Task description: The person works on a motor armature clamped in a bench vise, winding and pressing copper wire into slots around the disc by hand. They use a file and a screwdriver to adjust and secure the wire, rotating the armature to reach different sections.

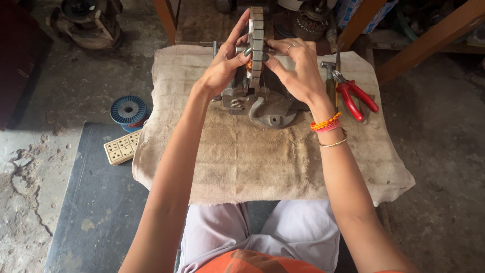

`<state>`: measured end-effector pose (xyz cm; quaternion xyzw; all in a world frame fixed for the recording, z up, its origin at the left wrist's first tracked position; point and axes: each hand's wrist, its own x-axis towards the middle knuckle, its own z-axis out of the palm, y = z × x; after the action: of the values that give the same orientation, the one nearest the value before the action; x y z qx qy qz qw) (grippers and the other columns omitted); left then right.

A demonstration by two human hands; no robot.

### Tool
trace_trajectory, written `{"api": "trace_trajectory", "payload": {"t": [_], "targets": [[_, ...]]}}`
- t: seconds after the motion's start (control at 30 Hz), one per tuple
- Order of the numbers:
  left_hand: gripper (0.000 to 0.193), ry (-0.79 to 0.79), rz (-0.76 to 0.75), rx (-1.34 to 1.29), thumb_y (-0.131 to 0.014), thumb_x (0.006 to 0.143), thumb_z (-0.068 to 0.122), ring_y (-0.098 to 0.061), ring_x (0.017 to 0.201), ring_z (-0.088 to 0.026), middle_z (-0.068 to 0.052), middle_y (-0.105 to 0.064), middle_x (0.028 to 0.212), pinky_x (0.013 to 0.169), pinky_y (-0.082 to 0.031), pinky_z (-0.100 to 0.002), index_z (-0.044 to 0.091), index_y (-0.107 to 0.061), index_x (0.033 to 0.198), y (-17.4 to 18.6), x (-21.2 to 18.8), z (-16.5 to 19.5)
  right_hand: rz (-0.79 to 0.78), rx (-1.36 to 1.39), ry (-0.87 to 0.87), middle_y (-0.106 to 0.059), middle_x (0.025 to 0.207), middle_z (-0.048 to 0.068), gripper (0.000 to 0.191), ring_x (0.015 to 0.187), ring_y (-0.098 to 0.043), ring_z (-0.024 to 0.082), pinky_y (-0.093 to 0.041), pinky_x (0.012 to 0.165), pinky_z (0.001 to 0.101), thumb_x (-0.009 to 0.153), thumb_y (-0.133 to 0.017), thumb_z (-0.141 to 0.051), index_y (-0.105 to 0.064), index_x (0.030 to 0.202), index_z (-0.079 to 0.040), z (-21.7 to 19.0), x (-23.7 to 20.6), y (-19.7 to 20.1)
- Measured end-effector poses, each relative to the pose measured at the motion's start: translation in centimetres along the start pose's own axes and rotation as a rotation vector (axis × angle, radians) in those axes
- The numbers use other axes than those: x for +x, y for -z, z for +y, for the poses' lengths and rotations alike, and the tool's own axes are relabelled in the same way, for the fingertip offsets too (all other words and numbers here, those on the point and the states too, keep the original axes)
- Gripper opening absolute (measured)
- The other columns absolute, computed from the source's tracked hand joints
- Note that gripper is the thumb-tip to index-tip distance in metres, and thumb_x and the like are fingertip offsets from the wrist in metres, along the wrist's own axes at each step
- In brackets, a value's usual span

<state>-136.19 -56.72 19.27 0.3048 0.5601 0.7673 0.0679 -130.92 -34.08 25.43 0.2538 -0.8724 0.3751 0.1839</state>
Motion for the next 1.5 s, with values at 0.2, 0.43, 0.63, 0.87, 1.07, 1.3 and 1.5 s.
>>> {"api": "trace_trajectory", "payload": {"t": [0.2, 0.43, 0.63, 0.87, 1.07, 1.3, 1.5], "targets": [[0.117, 0.003, -0.006, -0.012, -0.091, 0.080, 0.051, -0.041, 0.155, -0.031, -0.013, -0.043, 0.165, 0.131, -0.027, -0.049, 0.033, -0.016, 0.167, -0.1, 0.2, 0.6, 0.029, -0.005, 0.039, -0.074, 0.124, 0.010, 0.039, 0.121, -0.053, 0.028, -0.035, 0.108, 0.0412, 0.098, -0.074, -0.035, -0.075, 0.124, -0.007, 0.3, 0.5, 0.0], [0.119, -0.026, -0.034, -0.114, -0.092, 0.081, 0.051, -0.042, 0.150, -0.026, -0.012, -0.040, 0.165, 0.135, -0.030, -0.043, 0.027, -0.019, 0.172, -0.1, 1.1, 1.8, 0.043, 0.036, 0.081, -0.073, 0.122, 0.009, 0.037, 0.114, -0.053, 0.025, -0.036, 0.103, 0.0375, 0.103, -0.070, -0.034, -0.075, 0.128, -0.008, -0.3, 1.5, 0.6], [0.119, -0.023, -0.019, -0.044, -0.093, 0.081, 0.047, -0.044, 0.147, -0.028, -0.013, -0.041, 0.163, 0.130, -0.035, -0.045, 0.027, -0.018, 0.171, -0.4, 1.8, 2.9, 0.078, -0.019, 0.143, -0.073, 0.120, 0.008, 0.038, 0.112, -0.057, 0.023, -0.037, 0.101, 0.0376, 0.102, -0.072, -0.037, -0.075, 0.125, -0.007, -1.2, 2.4, 1.7], [0.109, -0.025, 0.014, -0.091, -0.082, 0.089, 0.054, -0.033, 0.161, -0.026, -0.010, -0.032, 0.172, 0.135, -0.029, -0.048, 0.024, -0.017, 0.172, -0.4, 2.4, 2.0, 0.126, -0.010, 0.205, -0.073, 0.121, 0.008, 0.039, 0.114, -0.056, 0.025, -0.034, 0.102, 0.0376, 0.111, -0.061, -0.038, -0.075, 0.128, -0.006, -0.4, 2.1, 2.2], [0.107, -0.005, 0.015, -0.111, -0.084, 0.092, 0.048, -0.038, 0.156, -0.028, -0.015, -0.039, 0.169, 0.134, -0.031, -0.047, 0.017, -0.017, 0.171, -0.8, 2.3, 1.8, 0.143, -0.021, 0.232, -0.074, 0.116, 0.008, 0.043, 0.110, -0.059, 0.022, -0.035, 0.101, 0.0377, 0.107, -0.067, -0.042, -0.075, 0.126, -0.004, -0.8, 2.0, 2.3], [0.109, -0.053, 0.007, -0.011, -0.084, 0.092, 0.051, -0.038, 0.158, -0.026, -0.014, -0.040, 0.170, 0.135, -0.032, -0.044, 0.019, -0.015, 0.171, -0.6, 2.5, 1.3, 0.165, 0.016, 0.199, -0.074, 0.119, 0.006, 0.035, 0.113, -0.058, 0.021, -0.034, 0.104, 0.0379, 0.111, -0.064, -0.036, -0.075, 0.127, -0.007, -1.0, 1.7, 1.8], [0.111, -0.060, -0.008, -0.066, -0.084, 0.090, 0.051, -0.042, 0.157, -0.027, -0.015, -0.039, 0.171, 0.135, -0.033, -0.044, 0.022, -0.014, 0.171, -1.3, 2.6, 1.6, 0.207, -0.004, 0.194, -0.074, 0.114, 0.008, 0.037, 0.111, -0.057, 0.023, -0.034, 0.102, 0.0387, 0.107, -0.069, -0.038, -0.077, 0.122, -0.004, -1.1, 1.7, 1.8]]}}
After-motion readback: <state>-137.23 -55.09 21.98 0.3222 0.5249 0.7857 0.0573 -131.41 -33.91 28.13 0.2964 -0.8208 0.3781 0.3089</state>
